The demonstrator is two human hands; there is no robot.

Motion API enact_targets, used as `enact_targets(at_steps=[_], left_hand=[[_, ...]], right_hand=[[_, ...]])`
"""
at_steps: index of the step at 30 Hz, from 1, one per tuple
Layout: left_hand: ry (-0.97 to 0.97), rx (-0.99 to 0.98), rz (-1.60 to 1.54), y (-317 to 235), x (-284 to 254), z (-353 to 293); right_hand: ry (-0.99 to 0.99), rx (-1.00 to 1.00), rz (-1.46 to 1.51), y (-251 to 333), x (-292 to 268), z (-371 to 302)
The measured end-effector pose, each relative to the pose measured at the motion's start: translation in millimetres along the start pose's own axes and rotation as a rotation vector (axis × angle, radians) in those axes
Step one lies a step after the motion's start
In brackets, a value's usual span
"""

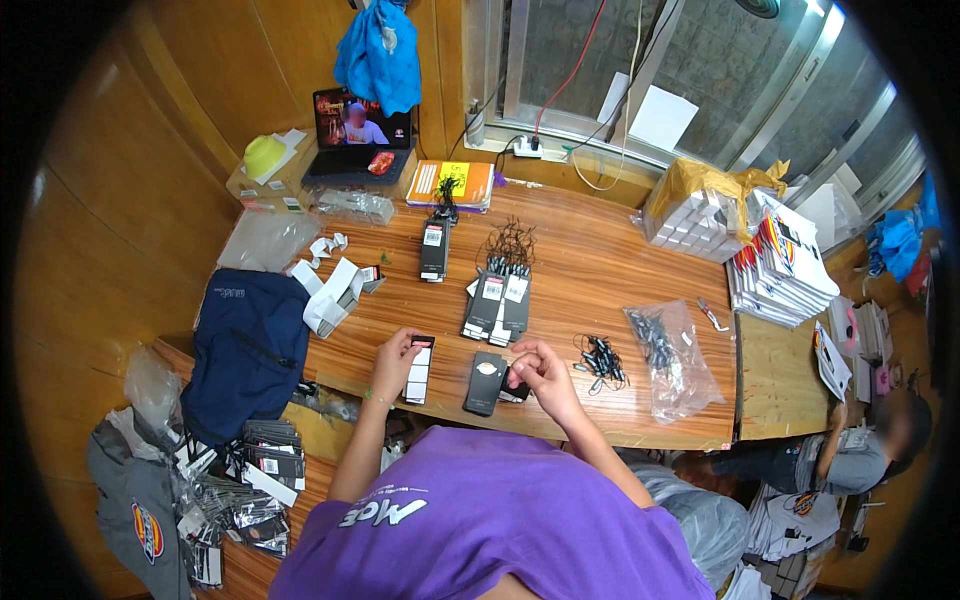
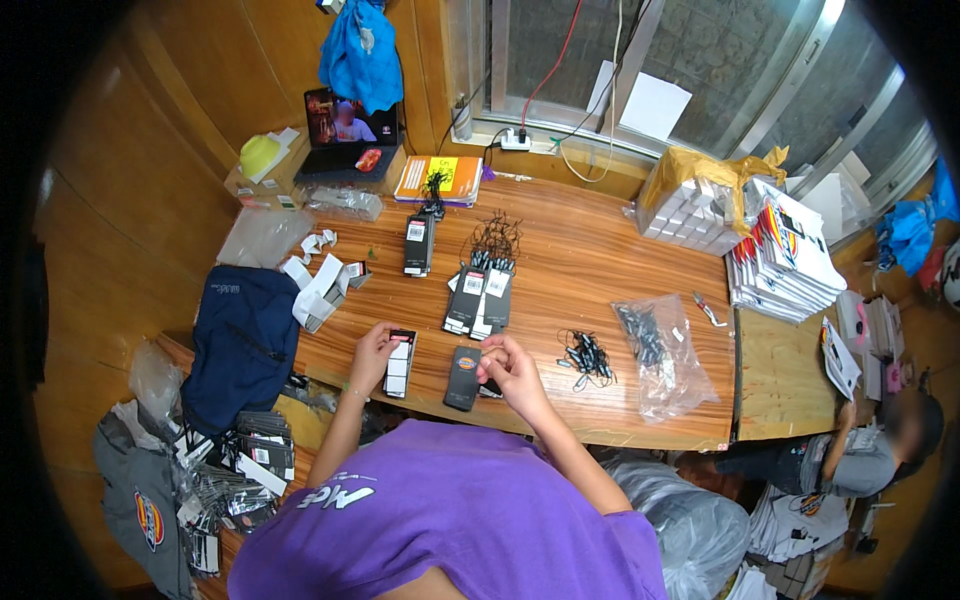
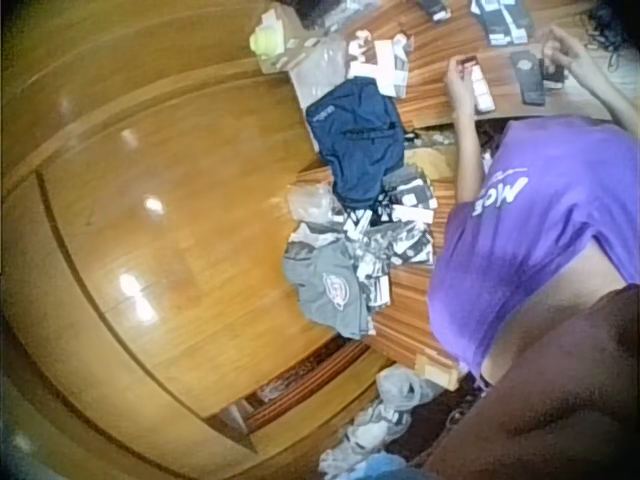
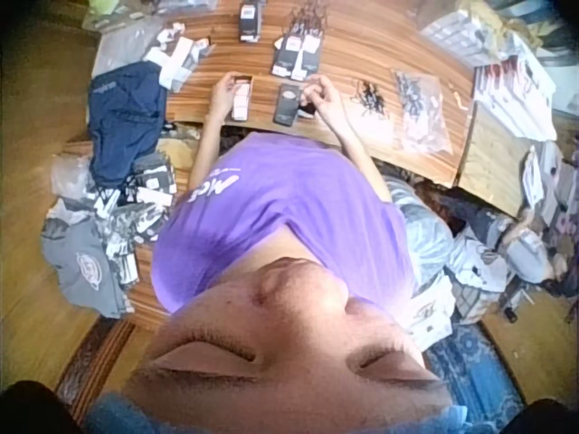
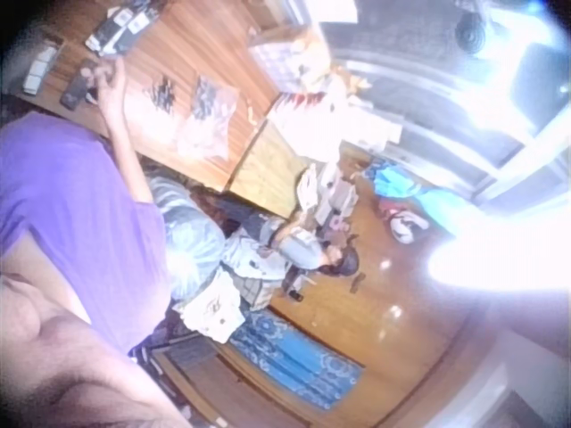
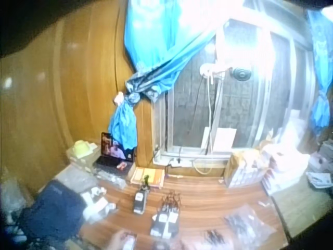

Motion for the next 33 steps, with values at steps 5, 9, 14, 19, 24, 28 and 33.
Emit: enact_targets(at_steps=[5, 9, 14, 19, 24, 28, 33], left_hand=[[-0.032, 0.116, -0.087, -77, 18, -11], [0.102, 0.139, -0.309, -96, 50, -17], [0.223, 0.096, -0.468, -99, 78, -22], [0.167, 0.107, -0.487, -109, 82, -25], [0.115, 0.145, -0.415, -119, 82, -29], [0.122, 0.071, -0.494, -119, 84, -30], [0.136, 0.046, -0.42, -127, 79, -30]], right_hand=[[0.042, 0.068, -0.103, -4, 3, 4], [0.012, 0.028, -0.135, 2, 12, 8], [-0.105, -0.099, -0.231, -6, 8, 11], [-0.142, -0.133, -0.212, -8, 6, 11], [-0.229, -0.404, -0.646, 10, 15, 3], [-0.278, -0.504, -0.629, 5, 15, 2], [-0.308, -0.42, -0.488, 0, 12, 4]])
Point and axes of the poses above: each hand's wrist, its own z-axis towards the middle knuckle, its own x-axis out of the palm, y = z × x, the point moved 3 cm from there along z, towards the middle knuckle, and after that the axes turned 6 degrees about z, right-handed, at the moved point
